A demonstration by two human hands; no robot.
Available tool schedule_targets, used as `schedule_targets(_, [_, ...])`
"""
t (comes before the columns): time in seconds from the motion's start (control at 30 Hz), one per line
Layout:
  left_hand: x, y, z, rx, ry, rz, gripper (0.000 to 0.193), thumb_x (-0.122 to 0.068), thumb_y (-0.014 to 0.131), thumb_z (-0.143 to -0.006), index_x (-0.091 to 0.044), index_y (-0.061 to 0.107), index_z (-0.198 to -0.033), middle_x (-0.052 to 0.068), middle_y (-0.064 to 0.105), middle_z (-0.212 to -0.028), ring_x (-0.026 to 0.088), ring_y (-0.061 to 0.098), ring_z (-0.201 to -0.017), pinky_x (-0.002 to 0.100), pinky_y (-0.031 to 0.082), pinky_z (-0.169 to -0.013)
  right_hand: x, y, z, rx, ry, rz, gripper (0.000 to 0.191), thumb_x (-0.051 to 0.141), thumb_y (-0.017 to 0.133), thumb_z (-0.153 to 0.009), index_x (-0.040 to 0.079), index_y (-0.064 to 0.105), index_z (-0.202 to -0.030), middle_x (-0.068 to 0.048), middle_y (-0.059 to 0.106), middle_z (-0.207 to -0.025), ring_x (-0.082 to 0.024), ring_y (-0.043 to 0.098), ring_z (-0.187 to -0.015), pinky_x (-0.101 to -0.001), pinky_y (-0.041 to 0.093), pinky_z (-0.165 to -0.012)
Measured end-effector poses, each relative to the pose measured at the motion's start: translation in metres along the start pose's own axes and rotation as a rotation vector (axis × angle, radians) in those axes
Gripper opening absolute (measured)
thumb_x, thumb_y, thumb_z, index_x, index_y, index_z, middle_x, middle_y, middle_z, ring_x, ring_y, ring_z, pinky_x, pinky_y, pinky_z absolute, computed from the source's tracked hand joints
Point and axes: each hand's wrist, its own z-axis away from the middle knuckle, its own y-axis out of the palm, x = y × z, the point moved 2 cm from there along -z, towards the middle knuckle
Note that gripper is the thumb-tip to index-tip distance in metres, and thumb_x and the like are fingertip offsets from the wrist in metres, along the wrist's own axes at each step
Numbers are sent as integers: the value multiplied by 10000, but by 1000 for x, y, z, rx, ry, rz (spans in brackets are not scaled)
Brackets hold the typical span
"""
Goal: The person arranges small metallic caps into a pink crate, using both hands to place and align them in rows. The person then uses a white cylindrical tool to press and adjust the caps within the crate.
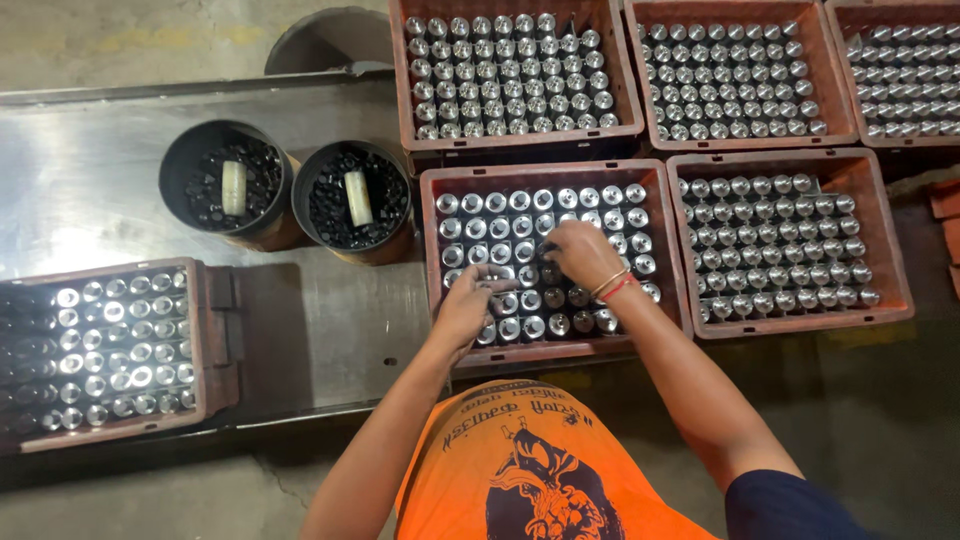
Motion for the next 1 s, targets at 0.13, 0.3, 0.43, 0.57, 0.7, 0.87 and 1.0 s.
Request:
schedule_targets(0.13, [11,12,-8,56,135,-63,523,22,429,-1001,-55,320,-1507,212,682,-1280,47,503,-596,197,465,-521,3,2,-1,67,67,60,200,225,788,-856,36,732,-888,-144,670,-895,-345,682,-861,-461,544,-808])
schedule_targets(0.3, [35,20,-29,-22,110,-114,717,-61,522,-983,-117,183,-1613,136,615,-884,86,446,-486,256,389,-428,24,-25,22,-43,-61,-89,295,169,793,-834,79,748,-1112,-185,687,-1007,-400,654,-947,-485,516,-813])
schedule_targets(0.43, [44,29,-37,6,218,-354,855,-44,529,-878,-110,159,-1647,72,613,-754,118,546,-550,300,464,-474,52,-32,53,-20,-377,-396,528,-5,658,-640,43,692,-1165,-162,696,-1152,-389,665,-1064,-454,531,-906])
schedule_targets(0.57, [43,44,-25,106,159,-384,876,-58,513,-858,-131,154,-1654,52,572,-673,135,522,-519,306,447,-453,47,-23,64,24,-249,-302,440,-76,644,-660,86,718,-1062,-113,707,-1033,-377,675,-978,-432,543,-805])
schedule_targets(0.7, [35,50,-12,69,186,-258,826,-170,678,-907,-69,253,-1608,47,596,-698,102,531,-540,256,416,-444,12,-7,66,-100,-80,-203,229,78,760,-737,80,743,-966,-109,725,-982,-353,680,-911,-434,540,-803])
schedule_targets(0.87, [29,28,-9,-97,184,-75,354,-80,658,-931,25,601,-1264,86,627,-894,107,557,-667,246,417,-476,-32,37,69,-11,13,19,210,265,727,-853,152,790,-1019,-77,745,-1058,-311,704,-1028,-415,557,-928])
schedule_targets(1.0, [15,17,-9,-18,259,39,322,56,458,-934,74,608,-1218,154,682,-1019,173,645,-754,286,473,-541,-55,63,43,111,-21,223,297,318,711,-836,198,789,-1096,-55,756,-1086,-253,715,-1035,-355,578,-928])
